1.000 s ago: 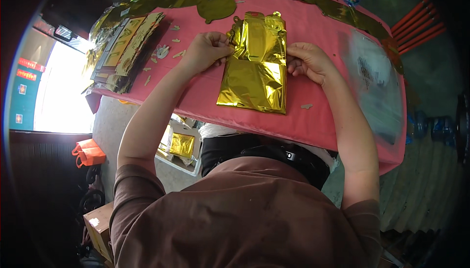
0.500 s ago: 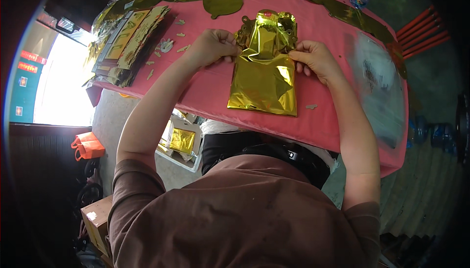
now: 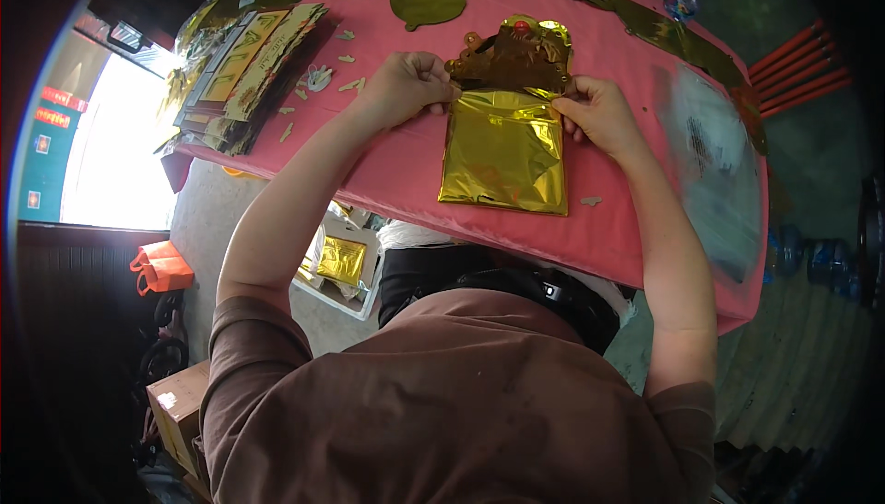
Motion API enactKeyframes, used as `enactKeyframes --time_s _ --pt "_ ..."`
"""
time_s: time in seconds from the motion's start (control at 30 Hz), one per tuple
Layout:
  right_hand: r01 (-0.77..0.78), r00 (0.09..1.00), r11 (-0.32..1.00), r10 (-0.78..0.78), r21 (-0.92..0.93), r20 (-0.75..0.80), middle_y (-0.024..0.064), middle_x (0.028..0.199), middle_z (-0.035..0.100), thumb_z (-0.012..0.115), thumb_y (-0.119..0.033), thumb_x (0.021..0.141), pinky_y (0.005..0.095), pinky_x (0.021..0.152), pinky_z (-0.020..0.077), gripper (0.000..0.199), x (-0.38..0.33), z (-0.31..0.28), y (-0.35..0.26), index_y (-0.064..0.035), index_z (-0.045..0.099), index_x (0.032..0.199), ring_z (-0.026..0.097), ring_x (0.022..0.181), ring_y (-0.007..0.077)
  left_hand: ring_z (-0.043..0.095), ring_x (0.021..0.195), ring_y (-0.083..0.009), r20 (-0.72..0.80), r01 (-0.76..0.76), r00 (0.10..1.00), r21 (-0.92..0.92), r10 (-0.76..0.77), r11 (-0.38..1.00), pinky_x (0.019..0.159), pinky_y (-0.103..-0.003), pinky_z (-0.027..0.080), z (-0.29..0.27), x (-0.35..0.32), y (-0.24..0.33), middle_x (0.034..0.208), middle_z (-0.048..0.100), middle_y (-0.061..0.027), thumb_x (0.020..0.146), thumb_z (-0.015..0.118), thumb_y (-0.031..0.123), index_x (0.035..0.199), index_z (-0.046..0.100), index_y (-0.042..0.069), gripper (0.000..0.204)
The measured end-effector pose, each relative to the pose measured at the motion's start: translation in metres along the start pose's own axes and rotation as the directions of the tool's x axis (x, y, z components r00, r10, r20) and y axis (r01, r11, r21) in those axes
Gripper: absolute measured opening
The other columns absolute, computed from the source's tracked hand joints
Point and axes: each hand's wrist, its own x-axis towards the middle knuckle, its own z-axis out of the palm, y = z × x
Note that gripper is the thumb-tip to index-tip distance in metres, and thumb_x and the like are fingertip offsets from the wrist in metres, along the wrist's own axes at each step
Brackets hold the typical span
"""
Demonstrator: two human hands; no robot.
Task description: Folding gold-colored square paper sheets into smaller packages at a workstation.
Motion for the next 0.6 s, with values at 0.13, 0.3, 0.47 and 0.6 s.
enactKeyframes --time_s 0.13,0.3,0.47,0.6 --pt "0.023 0.999 0.992 -0.026 -0.128 -0.025 0.0007 0.07 0.06 0.06 -0.006 0.084 0.0217 0.046 0.0419 0.006 -0.008 0.005 -0.016 0.0005 0.06 0.084 0.053 0.055 0.0063 0.054 0.058 -0.0048 0.009 -0.077 0.997 0.064 0.077 0.995 0.053 -0.018 0.04 -0.003 -0.004 -0.006 0.065 0.06 -0.0006 0.081 0.067 0.006 0.077 0.057 0.004 0.011" --pt "0.556 0.783 0.709 -0.621 -0.434 -0.012 0.0059 0.08 0.058 0.055 0.003 0.079 0.0279 0.057 0.0472 0.007 -0.014 0.006 0.002 0.0023 0.058 0.085 0.058 0.068 0.0187 0.057 0.065 -0.0081 0.039 -0.263 0.963 0.339 0.266 0.903 0.059 -0.022 0.045 -0.002 -0.012 -0.004 0.07 0.061 -0.0011 0.079 0.066 0.003 0.085 0.059 0.003 0.009" --pt "0.639 0.682 0.431 -0.701 -0.638 0.21 0.0122 0.078 0.052 0.055 0.007 0.073 0.0331 0.059 0.0484 0.016 -0.026 0.006 -0.002 -0.0003 0.057 0.087 0.058 0.071 0.029 0.062 0.069 -0.0175 0.147 -0.535 0.821 0.533 0.551 0.655 0.066 -0.028 0.049 -0.002 -0.016 -0.011 0.074 0.061 -0.0062 0.072 0.064 -0.003 0.087 0.058 0.003 0.017" --pt "0.661 0.623 0.265 -0.715 -0.702 0.316 0.0117 0.08 0.055 0.056 0.007 0.073 0.0343 0.06 0.0489 0.018 -0.031 0.005 -0.008 -0.0025 0.058 0.088 0.059 0.073 0.0295 0.062 0.07 -0.0248 0.224 -0.637 0.677 0.656 0.701 0.405 0.065 -0.032 0.049 -0.001 -0.017 -0.01 0.077 0.061 -0.0092 0.069 0.061 -0.006 0.084 0.055 0.002 0.017"
